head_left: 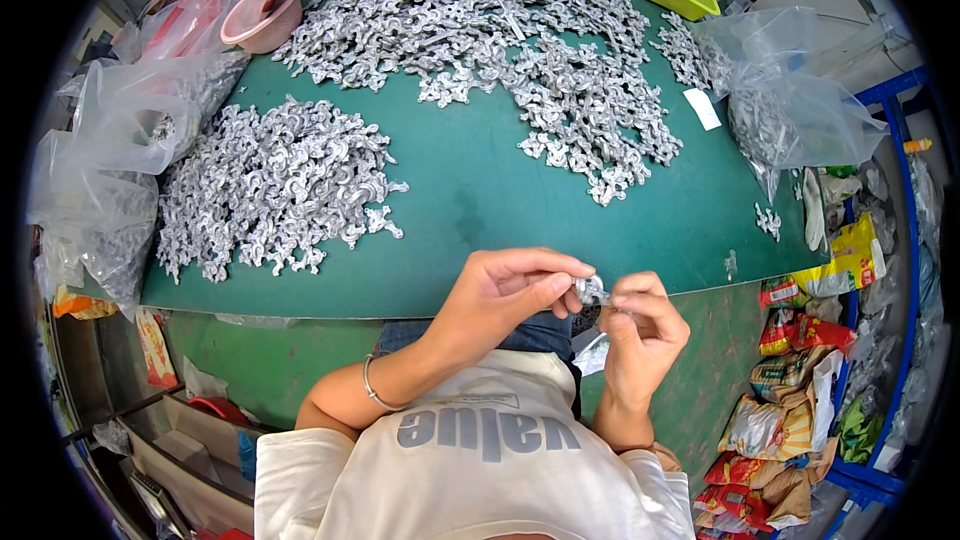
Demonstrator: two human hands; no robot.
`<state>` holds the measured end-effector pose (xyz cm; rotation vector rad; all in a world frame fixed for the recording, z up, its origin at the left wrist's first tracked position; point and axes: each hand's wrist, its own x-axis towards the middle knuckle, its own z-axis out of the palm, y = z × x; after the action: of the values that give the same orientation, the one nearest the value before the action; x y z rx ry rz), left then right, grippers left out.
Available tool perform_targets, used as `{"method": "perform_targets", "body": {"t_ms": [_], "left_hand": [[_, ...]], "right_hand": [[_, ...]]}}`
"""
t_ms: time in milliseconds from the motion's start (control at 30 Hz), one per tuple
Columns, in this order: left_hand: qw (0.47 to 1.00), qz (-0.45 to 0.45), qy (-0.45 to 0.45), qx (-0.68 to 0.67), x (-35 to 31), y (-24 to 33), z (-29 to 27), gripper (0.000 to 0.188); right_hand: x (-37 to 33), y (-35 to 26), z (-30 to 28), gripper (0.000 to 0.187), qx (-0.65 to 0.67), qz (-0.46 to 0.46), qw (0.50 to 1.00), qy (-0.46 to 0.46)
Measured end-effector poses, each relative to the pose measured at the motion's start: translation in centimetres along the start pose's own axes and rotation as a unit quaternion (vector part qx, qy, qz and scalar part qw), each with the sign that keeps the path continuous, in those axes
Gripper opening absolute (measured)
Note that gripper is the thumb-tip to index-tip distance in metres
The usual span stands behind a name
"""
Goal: The person sits at a green table and repeatedly picks up small white plastic parts, snaps them together by hand, and places the assembled pieces back on the table. They occasionally gather loose parts into a pile and continue assembling them one by one.
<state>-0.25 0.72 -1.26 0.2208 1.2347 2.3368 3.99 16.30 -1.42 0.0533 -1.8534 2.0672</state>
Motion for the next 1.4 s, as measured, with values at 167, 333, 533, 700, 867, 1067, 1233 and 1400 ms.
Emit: {"method": "perform_targets", "body": {"t_ms": [167,333,533,700,867,1067,1233,1400], "left_hand": [[0.999,0.032,0.011,-0.015,-0.2,0.3,0.3,0.022],[0.998,0.064,0.005,-0.019,-0.5,0.3,0.4,0.024],[0.996,0.085,-0.019,0.005,-0.7,0.4,0.4,0.021],[0.992,0.121,-0.033,-0.003,-0.6,0.1,0.3,0.020],[0.994,0.106,-0.019,-0.011,-0.6,0.5,0.8,0.020],[0.992,0.115,-0.047,-0.009,-0.5,0.5,0.5,0.022],[0.994,0.106,0.016,0.002,-0.6,0.3,0.6,0.024],[0.812,0.193,0.188,0.519,-0.7,2.9,-5.2,0.023]], "right_hand": [[0.1,-0.6,0.2,0.017,-0.077,-0.079,0.994,-0.025],[-0.1,-0.9,0.3,0.020,-0.071,-0.091,0.993,-0.025],[-0.1,-1.2,0.3,0.021,-0.084,-0.110,0.990,-0.031],[-0.3,-1.3,0.3,0.021,-0.084,-0.112,0.990,-0.031],[-0.5,-1.1,0.2,0.022,-0.073,-0.123,0.989,-0.048],[-1.0,-0.8,0.5,0.022,-0.066,-0.128,0.989,-0.045],[-0.3,-0.4,0.4,0.033,-0.057,-0.102,0.991,-0.064],[3.7,3.5,-2.0,0.040,-0.232,0.005,0.972,0.037]]}}
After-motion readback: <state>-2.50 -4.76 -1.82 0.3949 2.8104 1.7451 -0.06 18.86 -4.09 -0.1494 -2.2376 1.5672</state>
